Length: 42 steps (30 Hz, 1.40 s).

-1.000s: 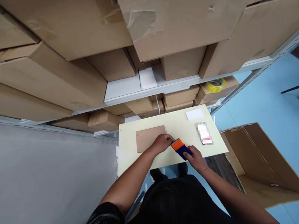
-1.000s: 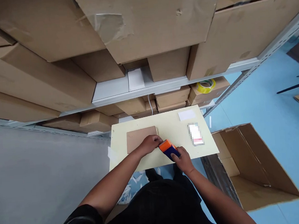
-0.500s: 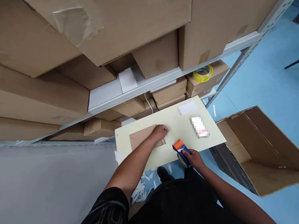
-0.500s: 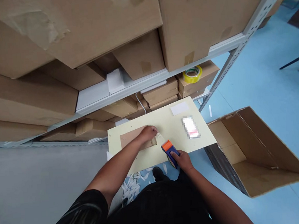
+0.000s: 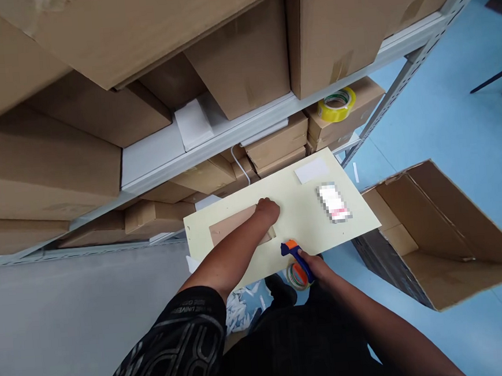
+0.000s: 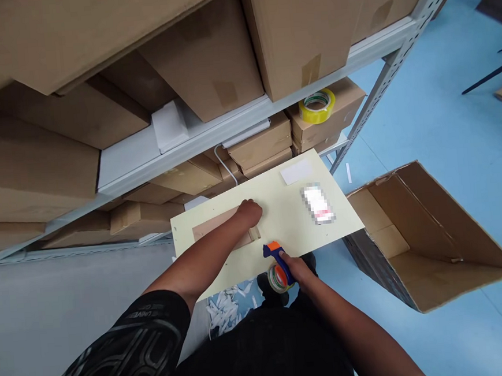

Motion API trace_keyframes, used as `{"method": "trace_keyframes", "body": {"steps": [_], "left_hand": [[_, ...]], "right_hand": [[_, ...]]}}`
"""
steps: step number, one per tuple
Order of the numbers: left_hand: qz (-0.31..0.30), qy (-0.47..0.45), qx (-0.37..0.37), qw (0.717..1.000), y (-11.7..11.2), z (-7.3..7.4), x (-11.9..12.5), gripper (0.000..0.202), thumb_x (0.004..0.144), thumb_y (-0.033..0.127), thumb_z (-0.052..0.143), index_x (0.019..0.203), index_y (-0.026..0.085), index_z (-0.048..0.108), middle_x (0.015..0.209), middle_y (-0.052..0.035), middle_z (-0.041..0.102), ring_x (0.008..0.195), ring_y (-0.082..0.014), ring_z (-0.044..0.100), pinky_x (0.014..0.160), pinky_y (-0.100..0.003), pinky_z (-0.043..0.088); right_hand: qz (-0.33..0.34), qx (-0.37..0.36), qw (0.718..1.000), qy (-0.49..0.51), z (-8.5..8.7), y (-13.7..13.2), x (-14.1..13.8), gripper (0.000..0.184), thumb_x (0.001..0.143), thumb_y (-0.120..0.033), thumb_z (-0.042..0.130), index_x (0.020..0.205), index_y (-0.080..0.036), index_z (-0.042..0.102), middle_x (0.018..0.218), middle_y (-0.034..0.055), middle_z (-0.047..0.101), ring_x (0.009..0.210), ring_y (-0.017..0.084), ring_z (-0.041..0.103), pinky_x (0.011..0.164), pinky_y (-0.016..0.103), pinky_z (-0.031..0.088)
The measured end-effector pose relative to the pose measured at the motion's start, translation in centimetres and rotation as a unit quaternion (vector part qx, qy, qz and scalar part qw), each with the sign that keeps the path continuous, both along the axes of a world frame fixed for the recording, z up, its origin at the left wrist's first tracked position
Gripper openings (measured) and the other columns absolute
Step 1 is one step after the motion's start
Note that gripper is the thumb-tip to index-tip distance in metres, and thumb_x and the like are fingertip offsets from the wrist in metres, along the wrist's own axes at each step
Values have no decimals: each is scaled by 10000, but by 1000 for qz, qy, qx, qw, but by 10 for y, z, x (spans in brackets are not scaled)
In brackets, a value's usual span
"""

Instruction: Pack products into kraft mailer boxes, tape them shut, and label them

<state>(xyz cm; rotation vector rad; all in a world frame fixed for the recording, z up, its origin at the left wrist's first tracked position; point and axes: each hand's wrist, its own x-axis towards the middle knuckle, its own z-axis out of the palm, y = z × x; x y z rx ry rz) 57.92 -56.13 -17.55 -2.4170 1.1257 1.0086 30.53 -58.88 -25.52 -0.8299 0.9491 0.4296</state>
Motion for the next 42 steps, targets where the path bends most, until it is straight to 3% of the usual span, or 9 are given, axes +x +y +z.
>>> {"method": "trace_keyframes", "body": {"steps": [9, 13, 16, 20, 22, 25, 30, 35, 42], "left_hand": [[-14, -72, -49, 996, 26, 11, 7, 345, 715, 98, 643, 1045, 135, 736, 1196, -186, 642, 1173, -317, 523, 1046, -478, 333], [16, -97, -183, 978, 55, 33, 3, 323, 835, 101, 526, 1082, 190, 715, 1215, -114, 661, 1225, -256, 534, 1098, -422, 348], [43, -117, -305, 944, 109, 56, -5, 443, 879, 189, 517, 1303, 227, 638, 1428, -91, 578, 1403, -265, 437, 1186, -453, 305], [22, -93, -148, 984, 207, 77, -9, 871, 794, 193, 594, 1607, 308, 304, 1708, -55, 219, 1560, -380, 175, 1200, -604, 245], [11, -68, -67, 995, 246, 77, -4, 959, 774, 165, 620, 1635, 308, 223, 1729, -64, 127, 1566, -386, 161, 1175, -565, 314], [-35, -57, -60, 996, 275, 70, 1, 1087, 722, 222, 756, 1645, 289, 185, 1734, -77, 85, 1573, -375, 127, 1186, -471, 334], [-4, -98, -90, 991, 270, 60, -29, 1174, 656, 455, 890, 1626, 324, 242, 1705, -101, 205, 1462, -417, 297, 1113, -500, 407], [72, -138, -131, 979, 253, 55, -77, 1086, 662, 630, 838, 1574, 278, 364, 1580, -179, 400, 1353, -455, 413, 1095, -570, 379], [58, -131, -224, 964, 230, 29, -78, 1089, 697, 702, 777, 1592, 248, 355, 1655, -172, 310, 1566, -430, 101, 1224, -604, 147]], "right_hand": [[-31, 110, 993, 10, -6, 19, 8, 474, 839, -616, 725, 983, -166, 758, 917, 111, 791, 857, 249, 753, 829, 365, 591], [-36, 111, 993, 12, -8, 23, 4, 478, 851, -616, 712, 1005, -165, 752, 915, 108, 789, 876, 256, 751, 845, 369, 585], [-41, 110, 993, 15, -8, 26, 2, 458, 869, -612, 686, 1011, -182, 757, 931, 97, 791, 918, 268, 745, 848, 376, 586], [-47, 119, 991, 22, -7, 33, -2, 447, 880, -610, 671, 1013, -193, 761, 948, 89, 793, 918, 264, 746, 871, 384, 580], [-56, 134, 989, 26, -6, 39, -4, 458, 882, -605, 676, 1029, -179, 757, 974, 93, 793, 911, 250, 746, 900, 385, 574], [-66, 162, 984, 27, -3, 50, -4, 456, 895, -602, 661, 1036, -177, 747, 983, 84, 793, 902, 233, 747, 922, 389, 569], [-104, 206, 973, 27, 4, 57, 13, 477, 940, -633, 564, 1049, -200, 731, 969, 56, 793, 911, 219, 743, 923, 378, 576], [-90, 197, 976, 15, 15, 32, 53, 478, 963, -629, 513, 1059, -212, 726, 1010, 66, 790, 974, 231, 738, 923, 387, 583], [-30, 128, 991, 34, 18, -5, 112, 505, 926, -666, 554, 1075, -209, 712, 986, 77, 782, 880, 228, 731, 840, 401, 595]]}}
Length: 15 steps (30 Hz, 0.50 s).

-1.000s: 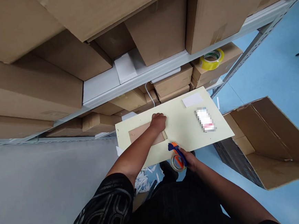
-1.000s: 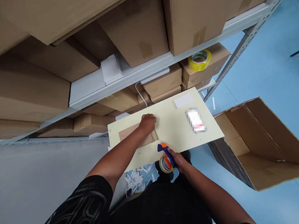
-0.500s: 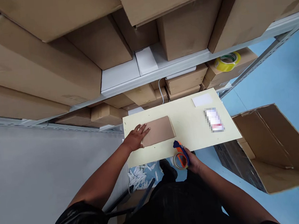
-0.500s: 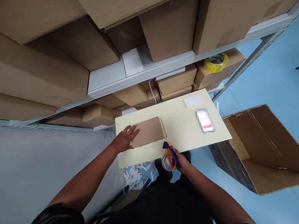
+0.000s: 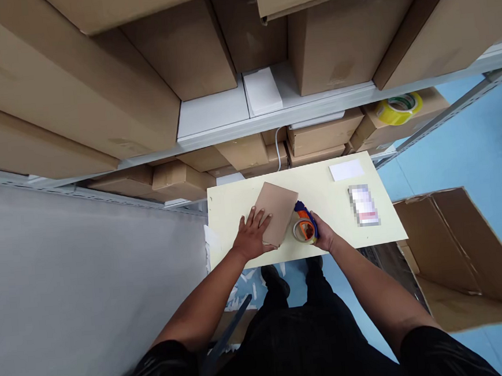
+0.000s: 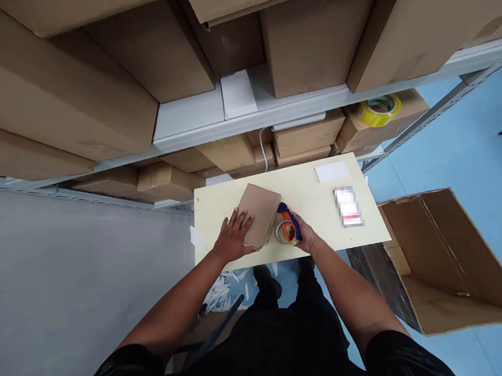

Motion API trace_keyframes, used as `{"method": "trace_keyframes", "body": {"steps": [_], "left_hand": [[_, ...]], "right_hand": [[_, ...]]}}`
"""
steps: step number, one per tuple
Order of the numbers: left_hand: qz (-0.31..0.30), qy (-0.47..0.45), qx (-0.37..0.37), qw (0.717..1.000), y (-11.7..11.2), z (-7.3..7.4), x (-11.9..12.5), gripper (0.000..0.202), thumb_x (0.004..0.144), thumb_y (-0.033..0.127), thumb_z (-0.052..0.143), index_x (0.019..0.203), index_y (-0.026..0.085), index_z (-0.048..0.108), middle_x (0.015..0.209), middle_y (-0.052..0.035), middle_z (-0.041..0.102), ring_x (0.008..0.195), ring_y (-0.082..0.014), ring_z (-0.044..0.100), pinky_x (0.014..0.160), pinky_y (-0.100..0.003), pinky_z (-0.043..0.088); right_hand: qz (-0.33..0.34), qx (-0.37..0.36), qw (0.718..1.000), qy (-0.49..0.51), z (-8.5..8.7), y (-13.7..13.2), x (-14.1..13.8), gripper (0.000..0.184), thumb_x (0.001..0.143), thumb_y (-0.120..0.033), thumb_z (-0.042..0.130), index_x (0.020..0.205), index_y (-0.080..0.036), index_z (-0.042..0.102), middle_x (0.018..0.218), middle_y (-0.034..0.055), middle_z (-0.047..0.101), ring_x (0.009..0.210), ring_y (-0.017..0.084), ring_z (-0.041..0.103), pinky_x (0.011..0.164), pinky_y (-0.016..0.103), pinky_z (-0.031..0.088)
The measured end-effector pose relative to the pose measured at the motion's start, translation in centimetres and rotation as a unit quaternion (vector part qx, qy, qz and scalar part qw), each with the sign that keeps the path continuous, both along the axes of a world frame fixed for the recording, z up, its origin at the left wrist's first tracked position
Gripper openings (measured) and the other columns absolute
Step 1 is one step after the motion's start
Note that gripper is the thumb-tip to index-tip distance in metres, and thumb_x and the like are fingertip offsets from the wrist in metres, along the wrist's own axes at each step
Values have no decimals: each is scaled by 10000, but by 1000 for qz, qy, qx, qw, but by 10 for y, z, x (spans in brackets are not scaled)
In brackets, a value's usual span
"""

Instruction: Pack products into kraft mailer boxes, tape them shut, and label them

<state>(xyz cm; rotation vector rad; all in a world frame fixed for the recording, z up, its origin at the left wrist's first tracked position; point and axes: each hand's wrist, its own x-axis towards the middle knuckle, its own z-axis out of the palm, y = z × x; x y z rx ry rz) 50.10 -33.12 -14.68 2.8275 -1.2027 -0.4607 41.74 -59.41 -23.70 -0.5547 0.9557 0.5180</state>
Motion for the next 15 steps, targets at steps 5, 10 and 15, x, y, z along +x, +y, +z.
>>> {"method": "trace_keyframes", "body": {"steps": [5, 10, 15], "left_hand": [[40, -11, -32, 999, -8, -14, -2, 1073, 739, 706, 740, 1607, 227, 331, 1675, -169, 273, 1578, -411, 53, 1222, -546, 209], [65, -5, -51, 997, -15, -16, -3, 1039, 735, 680, 756, 1585, 228, 365, 1661, -150, 300, 1574, -419, 73, 1213, -557, 256], [104, -8, -59, 993, -35, -13, -1, 989, 769, 672, 730, 1572, 214, 380, 1642, -166, 323, 1567, -440, 79, 1186, -578, 319]], "right_hand": [[-10, -13, 1000, -9, -6, -8, 8, 518, 924, -680, 541, 1068, -211, 708, 973, 76, 778, 875, 228, 728, 807, 384, 596], [8, -53, 998, -36, -9, -12, -12, 528, 940, -675, 505, 1088, -207, 700, 964, 83, 779, 911, 230, 730, 855, 394, 589], [-20, -34, 999, -32, -10, 10, -62, 502, 930, -657, 540, 1108, -219, 710, 1025, 90, 788, 1022, 274, 735, 916, 421, 586]]}}
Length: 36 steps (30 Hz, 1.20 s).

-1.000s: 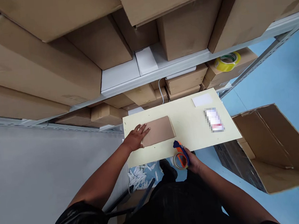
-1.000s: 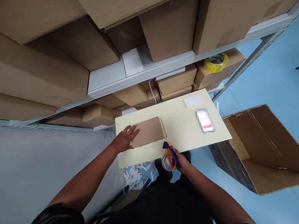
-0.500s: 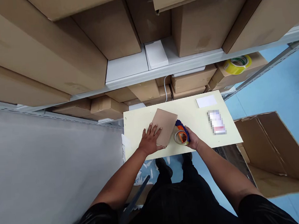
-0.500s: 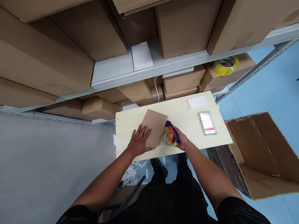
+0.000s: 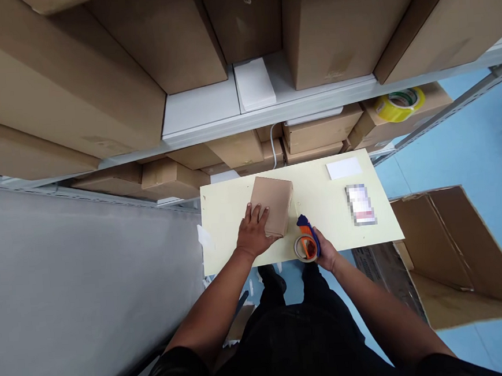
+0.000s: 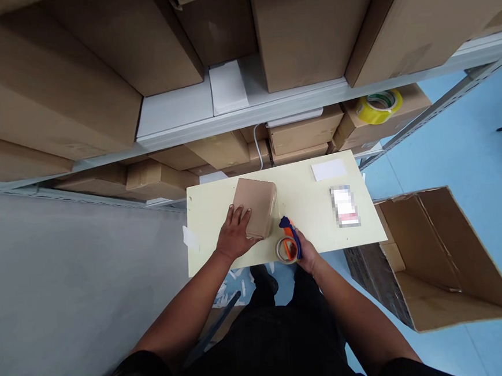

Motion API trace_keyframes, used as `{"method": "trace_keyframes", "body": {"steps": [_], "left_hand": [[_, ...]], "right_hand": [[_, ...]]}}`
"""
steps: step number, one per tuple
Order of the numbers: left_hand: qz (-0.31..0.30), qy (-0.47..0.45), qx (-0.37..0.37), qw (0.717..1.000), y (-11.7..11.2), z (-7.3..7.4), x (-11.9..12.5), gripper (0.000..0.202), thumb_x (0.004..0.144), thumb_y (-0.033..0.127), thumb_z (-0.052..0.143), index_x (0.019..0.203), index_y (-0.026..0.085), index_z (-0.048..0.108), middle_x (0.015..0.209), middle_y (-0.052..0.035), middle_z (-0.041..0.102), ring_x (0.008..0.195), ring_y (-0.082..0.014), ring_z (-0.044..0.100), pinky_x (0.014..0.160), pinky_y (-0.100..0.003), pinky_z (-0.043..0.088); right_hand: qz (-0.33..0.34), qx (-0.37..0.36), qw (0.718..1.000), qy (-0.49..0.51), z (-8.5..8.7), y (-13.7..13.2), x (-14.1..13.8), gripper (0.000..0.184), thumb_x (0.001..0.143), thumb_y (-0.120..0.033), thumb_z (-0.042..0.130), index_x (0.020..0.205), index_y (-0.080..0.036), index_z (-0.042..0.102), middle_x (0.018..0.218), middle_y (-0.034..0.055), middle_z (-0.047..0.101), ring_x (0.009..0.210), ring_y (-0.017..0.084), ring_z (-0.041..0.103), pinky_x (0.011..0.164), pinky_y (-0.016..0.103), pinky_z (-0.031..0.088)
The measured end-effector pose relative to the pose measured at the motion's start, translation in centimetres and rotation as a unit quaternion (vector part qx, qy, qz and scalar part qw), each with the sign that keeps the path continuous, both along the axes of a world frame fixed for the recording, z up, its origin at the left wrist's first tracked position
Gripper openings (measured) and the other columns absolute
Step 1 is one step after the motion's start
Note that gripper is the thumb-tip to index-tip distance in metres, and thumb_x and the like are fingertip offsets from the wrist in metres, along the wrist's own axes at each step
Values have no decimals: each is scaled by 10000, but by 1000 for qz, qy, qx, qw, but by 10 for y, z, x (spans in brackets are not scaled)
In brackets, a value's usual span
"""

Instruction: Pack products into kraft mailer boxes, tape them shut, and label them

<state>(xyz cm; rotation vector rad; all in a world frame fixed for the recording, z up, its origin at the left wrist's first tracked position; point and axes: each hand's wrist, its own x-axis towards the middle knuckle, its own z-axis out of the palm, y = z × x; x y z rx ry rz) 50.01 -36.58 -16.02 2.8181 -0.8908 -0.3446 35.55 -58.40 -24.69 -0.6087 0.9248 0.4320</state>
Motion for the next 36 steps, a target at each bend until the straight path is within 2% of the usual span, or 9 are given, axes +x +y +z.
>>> {"method": "trace_keyframes", "body": {"steps": [5, 11, 17, 21, 24, 26, 28, 31, 36], "left_hand": [[49, 11, 35, 998, -35, 6, -9, 989, 825, 701, 646, 1604, 193, 308, 1660, -180, 281, 1567, -449, 5, 1077, -541, 464], [109, 41, -4, 993, -57, 2, -21, 1015, 824, 685, 660, 1615, 189, 261, 1689, -165, 212, 1574, -424, -4, 1139, -530, 427], [113, 69, -60, 989, -44, 4, -54, 866, 903, 493, 623, 1585, 88, 276, 1671, -234, 210, 1570, -443, 14, 1220, -624, 288], [16, 100, -41, 994, -21, 19, -76, 802, 868, 319, 657, 1583, 178, 322, 1652, -181, 301, 1572, -400, 131, 1209, -607, 330], [-98, 105, 1, 990, -2, 28, -51, 758, 889, 252, 634, 1588, 252, 343, 1627, -138, 381, 1540, -333, 283, 1230, -541, 314], [-131, 84, 30, 987, 9, 29, -18, 738, 905, 333, 658, 1583, 288, 370, 1652, -125, 348, 1552, -341, 251, 1251, -553, 232], [-116, 43, 49, 991, 14, 25, 17, 830, 846, 500, 728, 1577, 298, 391, 1690, -120, 258, 1579, -385, 111, 1258, -610, 85], [-83, 8, 53, 995, 11, 11, 49, 864, 850, 627, 676, 1590, 306, 367, 1696, -119, 238, 1578, -403, 81, 1220, -667, -51], [-11, -16, 38, 999, -4, -7, 47, 750, 939, 610, 550, 1598, 319, 344, 1690, -116, 260, 1574, -401, 101, 1176, -721, -88]], "right_hand": [[-60, 16, 998, 15, -2, 41, -32, 527, 935, -655, 527, 1178, -220, 699, 1136, 85, 776, 1119, 274, 710, 954, 413, 581], [-77, 10, 997, -3, -2, 57, -19, 569, 954, -683, 438, 1240, -253, 676, 1211, 58, 755, 1165, 268, 691, 944, 413, 588], [-104, 62, 993, 11, 6, 20, 4, 531, 962, -647, 473, 1198, -225, 692, 1149, 75, 769, 1107, 264, 705, 910, 391, 591], [-30, 18, 998, 62, 4, -34, 47, 516, 927, -662, 547, 1108, -206, 707, 955, 80, 788, 875, 253, 731, 798, 406, 607], [42, -9, 998, 55, 0, -70, 87, 513, 891, -647, 628, 1113, -189, 695, 896, 83, 782, 795, 240, 721, 755, 416, 609], [76, -21, 996, 41, -1, -84, 113, 510, 871, -628, 673, 1112, -179, 693, 890, 90, 781, 779, 238, 718, 741, 420, 614], [106, -36, 993, 31, 0, -90, 136, 487, 868, -599, 700, 1098, -170, 691, 878, 95, 778, 766, 239, 717, 733, 425, 617], [127, -34, 991, 15, 0, -90, 162, 441, 893, -555, 700, 1076, -154, 684, 823, 100, 768, 744, 236, 714, 726, 420, 619], [128, -47, 990, 25, -4, -82, 178, 487, 884, -607, 686, 1068, -156, 681, 809, 95, 759, 727, 240, 708, 691, 417, 614]]}}
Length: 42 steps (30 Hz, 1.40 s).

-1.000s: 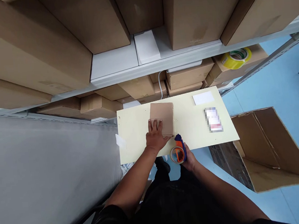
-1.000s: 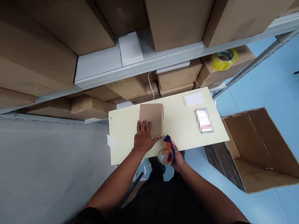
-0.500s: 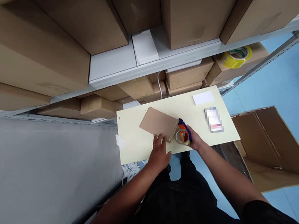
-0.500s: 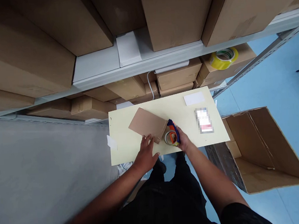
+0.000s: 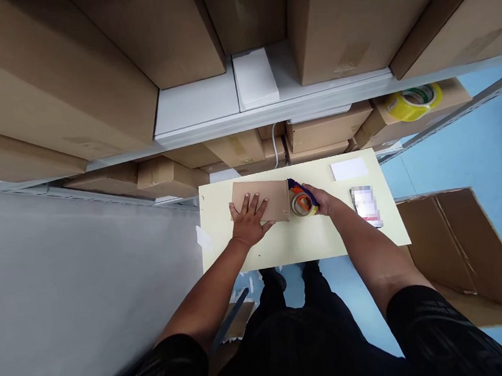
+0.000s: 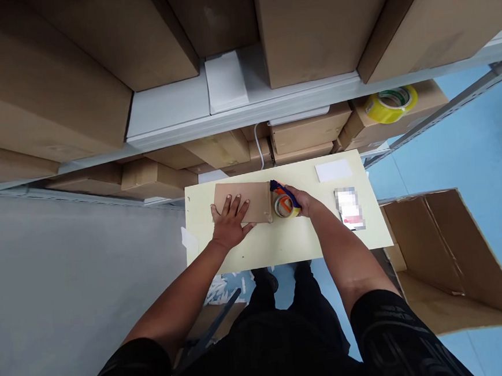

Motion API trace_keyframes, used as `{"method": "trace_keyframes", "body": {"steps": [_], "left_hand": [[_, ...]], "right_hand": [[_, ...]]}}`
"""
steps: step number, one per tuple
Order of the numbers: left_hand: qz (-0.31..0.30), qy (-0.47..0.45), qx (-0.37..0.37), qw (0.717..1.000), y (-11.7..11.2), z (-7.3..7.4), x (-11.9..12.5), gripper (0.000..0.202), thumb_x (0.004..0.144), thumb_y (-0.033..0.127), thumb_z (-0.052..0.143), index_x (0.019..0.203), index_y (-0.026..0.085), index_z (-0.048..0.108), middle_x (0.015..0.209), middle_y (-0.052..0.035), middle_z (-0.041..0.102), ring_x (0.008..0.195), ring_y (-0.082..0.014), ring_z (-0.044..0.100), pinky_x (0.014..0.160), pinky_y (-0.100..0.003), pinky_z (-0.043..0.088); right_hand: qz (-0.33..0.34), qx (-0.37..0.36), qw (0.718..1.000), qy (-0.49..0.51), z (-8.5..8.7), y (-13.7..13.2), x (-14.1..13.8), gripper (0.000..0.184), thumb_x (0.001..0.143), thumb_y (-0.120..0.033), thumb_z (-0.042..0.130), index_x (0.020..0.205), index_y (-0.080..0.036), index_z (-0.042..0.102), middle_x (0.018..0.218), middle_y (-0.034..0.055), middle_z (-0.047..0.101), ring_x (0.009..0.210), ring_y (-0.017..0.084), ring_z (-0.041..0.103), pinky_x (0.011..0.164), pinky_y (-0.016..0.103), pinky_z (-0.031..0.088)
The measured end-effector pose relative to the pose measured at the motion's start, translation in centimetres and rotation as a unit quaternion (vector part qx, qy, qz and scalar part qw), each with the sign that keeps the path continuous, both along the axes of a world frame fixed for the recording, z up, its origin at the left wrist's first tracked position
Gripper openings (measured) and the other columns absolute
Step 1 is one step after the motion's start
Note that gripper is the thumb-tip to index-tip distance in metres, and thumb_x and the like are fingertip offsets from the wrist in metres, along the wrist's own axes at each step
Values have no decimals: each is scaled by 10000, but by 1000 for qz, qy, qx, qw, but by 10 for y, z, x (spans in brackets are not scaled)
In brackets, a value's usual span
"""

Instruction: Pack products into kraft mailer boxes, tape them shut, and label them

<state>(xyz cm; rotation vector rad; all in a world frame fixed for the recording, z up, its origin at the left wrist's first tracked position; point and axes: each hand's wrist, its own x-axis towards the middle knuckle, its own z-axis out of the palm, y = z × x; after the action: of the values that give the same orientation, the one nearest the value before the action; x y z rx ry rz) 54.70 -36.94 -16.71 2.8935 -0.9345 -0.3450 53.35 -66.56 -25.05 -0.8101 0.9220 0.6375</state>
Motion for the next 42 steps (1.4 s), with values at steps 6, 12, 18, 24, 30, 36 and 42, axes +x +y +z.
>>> {"method": "trace_keyframes", "body": {"steps": [6, 12, 18, 24, 30, 36, 42], "left_hand": [[4, 10, -9, 1000, 3, 2, -4, 722, 944, 568, 553, 1596, 334, 347, 1688, -106, 268, 1577, -394, 91, 1177, -727, -58], [1, 7, -8, 1000, 4, 2, -6, 700, 956, 559, 525, 1597, 347, 341, 1690, -84, 269, 1579, -383, 97, 1181, -730, -37], [52, -3, 14, 999, -16, 4, -10, 703, 965, 551, 496, 1610, 341, 310, 1698, -69, 248, 1576, -392, 93, 1171, -761, 16], [117, 7, 41, 992, -43, 14, -34, 743, 977, 594, 430, 1631, 287, 258, 1708, -107, 205, 1566, -414, 91, 1126, -777, 178], [32, 19, 11, 999, -15, 26, -58, 794, 907, 462, 621, 1597, 182, 343, 1662, -168, 310, 1473, -398, 333, 1090, -548, 420], [-144, 33, -26, 989, 27, 23, -24, 847, 829, 644, 693, 1535, 232, 473, 1590, -122, 449, 1448, -374, 382, 1200, -506, 313], [-136, -2, -15, 991, 27, 3, -20, 1158, 701, 821, 674, 1615, 206, 319, 1701, -163, 196, 1564, -445, 90, 1230, -647, -38]], "right_hand": [[-44, -8, 999, 9, 0, 24, -32, 546, 890, -694, 604, 1118, -205, 686, 954, 84, 777, 801, 236, 716, 693, 388, 605], [-78, -9, 997, 12, 1, 31, -80, 523, 884, -673, 627, 1116, -211, 703, 1005, 76, 783, 846, 232, 731, 758, 393, 613], [-129, 5, 992, 2, 0, 60, -149, 471, 917, -597, 621, 1159, -205, 719, 1122, 86, 781, 1043, 260, 735, 958, 414, 586], [-253, 85, 963, -48, 4, 133, -153, 479, 975, -601, 486, 1222, -250, 698, 1216, 39, 759, 1186, 232, 687, 1008, 384, 572], [-159, 42, 986, 10, 14, 80, -77, 558, 950, -687, 468, 1158, -218, 688, 998, 69, 793, 904, 242, 749, 767, 397, 626], [26, -39, 999, 5, 29, 35, -8, 443, 881, -601, 676, 1024, -183, 710, 872, 83, 784, 721, 219, 720, 698, 378, 620], [73, -54, 996, 9, 27, 44, 6, 487, 864, -657, 668, 1008, -193, 703, 859, 75, 776, 707, 219, 712, 640, 362, 614]]}}
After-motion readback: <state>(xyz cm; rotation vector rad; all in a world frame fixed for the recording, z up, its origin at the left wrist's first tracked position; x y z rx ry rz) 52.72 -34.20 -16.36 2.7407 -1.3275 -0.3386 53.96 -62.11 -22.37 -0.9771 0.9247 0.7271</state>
